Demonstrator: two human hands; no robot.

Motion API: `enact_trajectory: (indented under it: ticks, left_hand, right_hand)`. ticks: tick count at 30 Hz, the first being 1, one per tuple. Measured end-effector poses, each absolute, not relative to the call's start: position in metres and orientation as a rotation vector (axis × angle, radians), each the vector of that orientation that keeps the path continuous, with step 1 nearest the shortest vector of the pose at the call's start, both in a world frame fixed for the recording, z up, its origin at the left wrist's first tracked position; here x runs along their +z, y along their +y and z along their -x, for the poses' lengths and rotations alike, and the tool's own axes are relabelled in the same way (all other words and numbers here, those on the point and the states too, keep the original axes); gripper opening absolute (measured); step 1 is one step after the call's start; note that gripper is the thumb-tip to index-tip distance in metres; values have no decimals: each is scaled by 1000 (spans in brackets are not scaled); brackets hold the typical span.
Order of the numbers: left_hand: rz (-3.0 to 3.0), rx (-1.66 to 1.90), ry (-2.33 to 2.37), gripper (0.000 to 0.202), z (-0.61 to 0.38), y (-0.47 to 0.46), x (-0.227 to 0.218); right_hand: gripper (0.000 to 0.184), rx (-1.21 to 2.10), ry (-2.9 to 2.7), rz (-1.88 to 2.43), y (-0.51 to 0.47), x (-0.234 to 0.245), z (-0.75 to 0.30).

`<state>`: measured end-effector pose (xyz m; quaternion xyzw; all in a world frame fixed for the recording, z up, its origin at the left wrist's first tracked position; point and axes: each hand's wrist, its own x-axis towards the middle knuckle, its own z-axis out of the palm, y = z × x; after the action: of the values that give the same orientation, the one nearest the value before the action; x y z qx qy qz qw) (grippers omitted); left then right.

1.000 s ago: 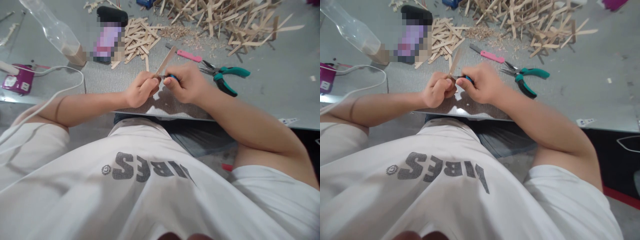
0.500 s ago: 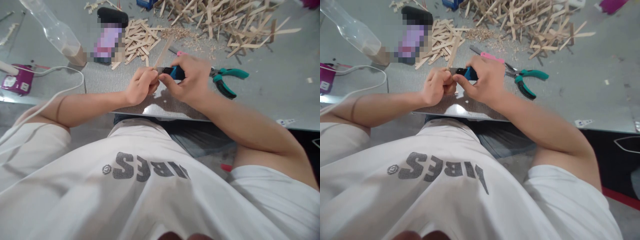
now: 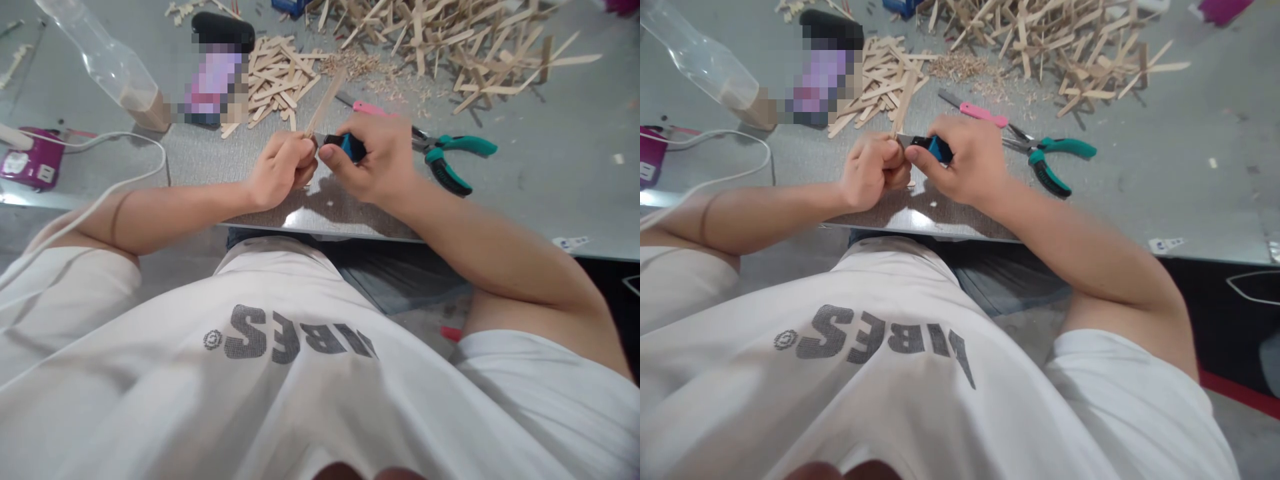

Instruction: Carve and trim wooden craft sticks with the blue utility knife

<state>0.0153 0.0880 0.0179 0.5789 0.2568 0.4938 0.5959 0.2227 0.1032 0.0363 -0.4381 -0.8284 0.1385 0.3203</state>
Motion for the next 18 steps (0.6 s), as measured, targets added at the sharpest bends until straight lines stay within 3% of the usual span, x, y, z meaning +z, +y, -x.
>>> enact_trajectory:
  ticks: [8, 18]
  left_hand:
    - [-1402, 1087, 647, 58, -10, 93, 11]
    - [-1421, 1089, 617, 46, -11, 84, 22]
  right_hand:
    - [72, 384, -2207, 1130, 105, 34, -223]
    - [75, 406, -2232, 1125, 106, 35, -226]
